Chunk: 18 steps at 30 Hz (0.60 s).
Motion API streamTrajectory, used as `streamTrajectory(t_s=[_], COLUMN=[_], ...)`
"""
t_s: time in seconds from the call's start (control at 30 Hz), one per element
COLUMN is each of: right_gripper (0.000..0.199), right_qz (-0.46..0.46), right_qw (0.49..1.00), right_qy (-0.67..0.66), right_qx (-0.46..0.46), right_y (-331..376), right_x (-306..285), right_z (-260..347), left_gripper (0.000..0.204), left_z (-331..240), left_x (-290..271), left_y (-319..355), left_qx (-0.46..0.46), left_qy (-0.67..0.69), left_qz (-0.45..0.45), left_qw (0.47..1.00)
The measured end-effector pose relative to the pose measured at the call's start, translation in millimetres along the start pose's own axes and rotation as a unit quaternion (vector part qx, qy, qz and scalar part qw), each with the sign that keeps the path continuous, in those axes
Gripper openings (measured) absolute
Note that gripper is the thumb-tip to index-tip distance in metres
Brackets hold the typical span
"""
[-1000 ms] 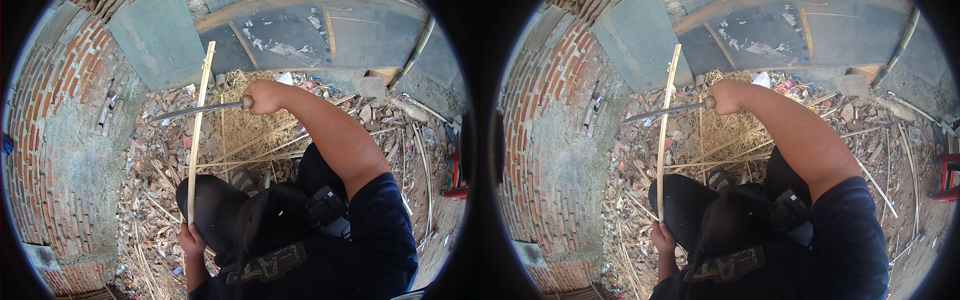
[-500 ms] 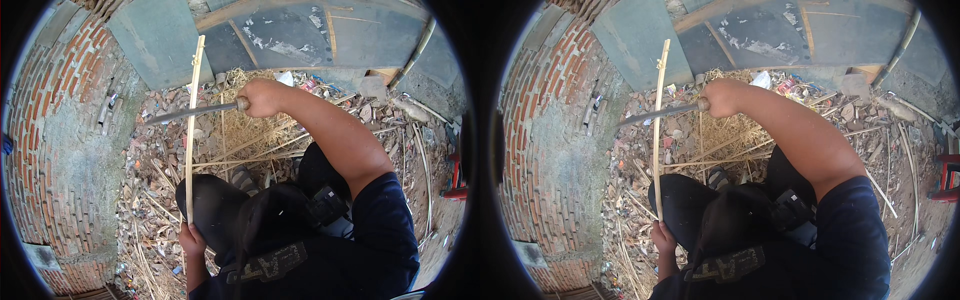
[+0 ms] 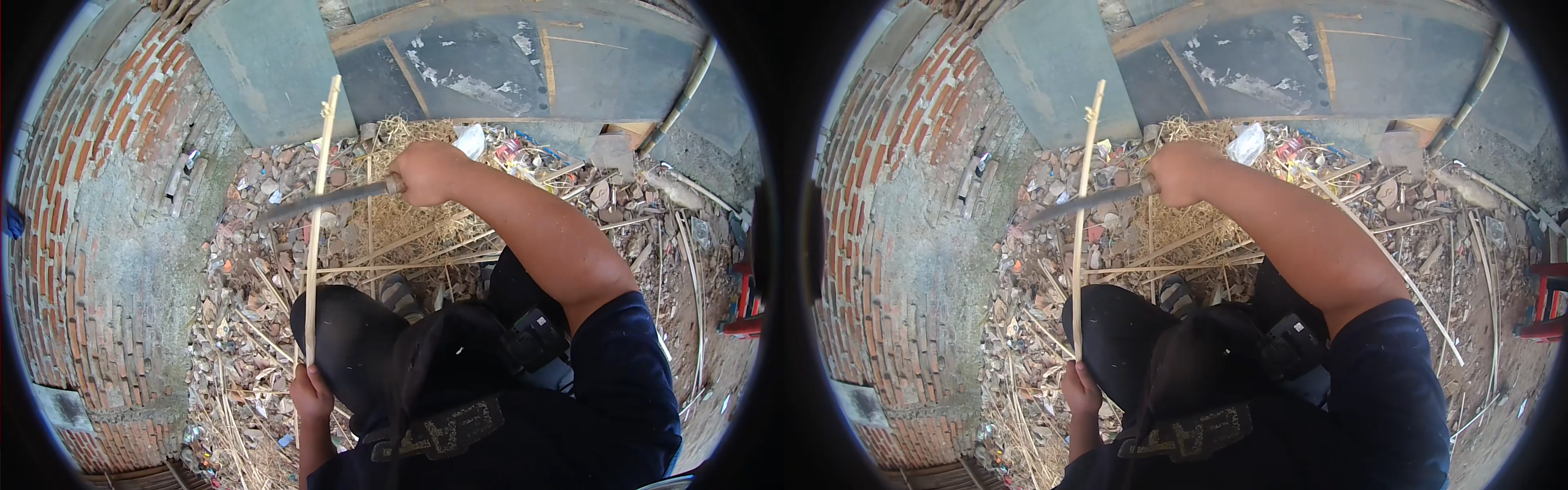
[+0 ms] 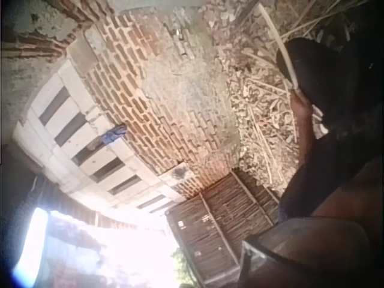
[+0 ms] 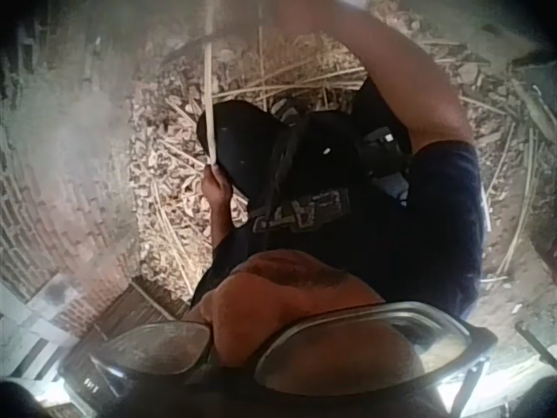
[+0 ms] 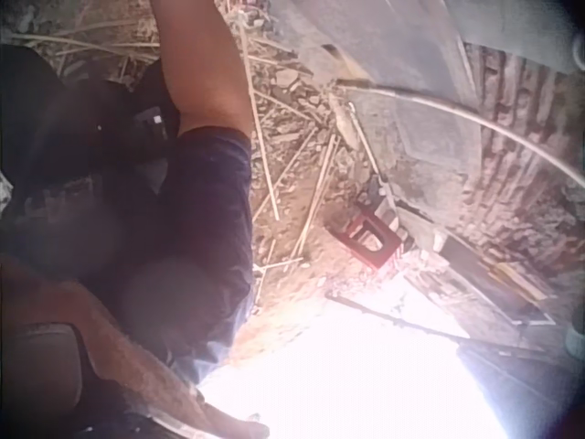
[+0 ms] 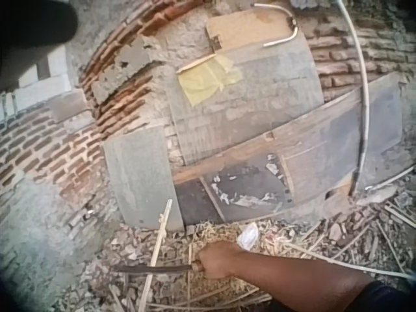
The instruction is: The person holds a bamboo strip by hand and scrapes along its surface using a knife.
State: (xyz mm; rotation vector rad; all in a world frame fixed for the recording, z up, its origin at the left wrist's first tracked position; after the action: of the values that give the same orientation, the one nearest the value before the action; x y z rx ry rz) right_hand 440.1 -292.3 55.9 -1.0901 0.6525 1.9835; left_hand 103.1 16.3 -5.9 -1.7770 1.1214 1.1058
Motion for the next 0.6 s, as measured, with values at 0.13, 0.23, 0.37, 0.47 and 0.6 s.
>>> streamTrajectory(t_s=[0.13, 0.23, 0.37, 0.47, 0.6], right_gripper=[0.019, 0.020, 0.023, 0.025, 0.024], right_qz=[0.034, 0.051, 0.036, 0.053, 0.096], right_qw=[0.998, 0.998, 0.998, 0.997, 0.994], right_qy=[0.059, 0.024, 0.020, 0.043, 0.048], right_qx=[-0.008, 0.030, 0.044, 0.024, 0.019], right_y=[2, -6, -3, 4, 4], right_x=[3, 5, -2, -5, 3], right_z=[-7, -34, -23, 3, -1], left_gripper=[0.044, 0.041, 0.040, 0.040, 0.041], left_z=[-8, -7, -1, -2, -6], left_x=[-11, -6, 1, -3, -7], left_y=[4, 2, 2, 8, 5], left_qx=[0.003, 0.010, 0.011, 0.007, -0.001], left_qy=[-0.024, -0.026, -0.026, -0.030, -0.034], left_qz=[0.029, 0.019, 0.022, 0.028, 0.031], left_qw=[0.999, 0.999, 0.999, 0.999, 0.999])
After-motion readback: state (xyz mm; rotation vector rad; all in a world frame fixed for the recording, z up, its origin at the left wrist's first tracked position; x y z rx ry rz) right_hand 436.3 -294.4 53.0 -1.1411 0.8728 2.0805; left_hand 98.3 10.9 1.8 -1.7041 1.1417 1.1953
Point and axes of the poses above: each hand's wrist, its own y-axis away from the middle knuckle, its own x-axis out of the palm, z = x × y, the point moved 5 cm from there along -y, towards the middle knuckle, and after that the axes turned 2 degrees about -y, right-handed, at the moved point
